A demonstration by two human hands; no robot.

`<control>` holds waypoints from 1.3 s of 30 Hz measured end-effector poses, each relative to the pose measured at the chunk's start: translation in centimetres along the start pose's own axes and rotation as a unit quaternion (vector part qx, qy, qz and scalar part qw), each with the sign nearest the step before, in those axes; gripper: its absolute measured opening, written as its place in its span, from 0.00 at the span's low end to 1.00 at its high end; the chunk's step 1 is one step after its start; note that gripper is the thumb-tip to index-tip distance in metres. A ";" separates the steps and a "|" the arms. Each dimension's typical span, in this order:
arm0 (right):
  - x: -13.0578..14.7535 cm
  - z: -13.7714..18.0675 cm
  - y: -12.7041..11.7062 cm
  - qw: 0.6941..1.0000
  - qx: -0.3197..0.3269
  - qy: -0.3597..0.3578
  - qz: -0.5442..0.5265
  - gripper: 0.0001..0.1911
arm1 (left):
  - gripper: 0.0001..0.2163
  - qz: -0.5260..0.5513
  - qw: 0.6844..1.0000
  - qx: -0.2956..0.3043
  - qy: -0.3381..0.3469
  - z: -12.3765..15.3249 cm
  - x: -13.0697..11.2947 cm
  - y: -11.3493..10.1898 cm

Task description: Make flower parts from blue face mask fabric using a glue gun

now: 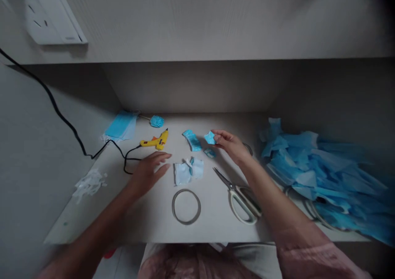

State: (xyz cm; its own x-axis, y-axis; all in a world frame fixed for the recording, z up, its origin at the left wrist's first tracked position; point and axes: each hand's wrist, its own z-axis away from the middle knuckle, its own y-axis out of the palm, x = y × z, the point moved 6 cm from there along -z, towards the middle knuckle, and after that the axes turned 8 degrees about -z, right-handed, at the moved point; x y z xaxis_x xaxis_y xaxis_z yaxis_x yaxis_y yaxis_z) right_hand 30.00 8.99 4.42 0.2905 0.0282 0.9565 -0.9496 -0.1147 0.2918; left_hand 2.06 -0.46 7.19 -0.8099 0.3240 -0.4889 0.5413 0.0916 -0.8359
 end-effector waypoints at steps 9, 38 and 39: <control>-2.1 -1.8 -0.7 0.997 0.026 0.044 -0.063 0.16 | 0.10 0.028 0.999 -0.002 0.020 -8.8 0.2 6.5; -1.0 -1.1 -0.9 0.994 -0.006 -0.076 -0.083 0.19 | 0.07 0.080 0.993 0.039 -0.073 -16.0 0.4 7.4; -0.7 -1.0 -0.7 0.993 -0.005 -0.091 -0.081 0.18 | 0.07 0.114 0.990 0.048 -0.063 -15.9 -0.4 7.0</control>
State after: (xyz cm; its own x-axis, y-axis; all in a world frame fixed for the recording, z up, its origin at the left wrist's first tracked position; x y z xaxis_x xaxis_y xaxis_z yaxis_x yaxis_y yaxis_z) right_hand 30.36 10.00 3.57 0.4544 -0.1341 0.8806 -0.8899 -0.1125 0.4421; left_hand 9.77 14.99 5.49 -0.6948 0.2057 -0.6892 0.6934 -0.0627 -0.7178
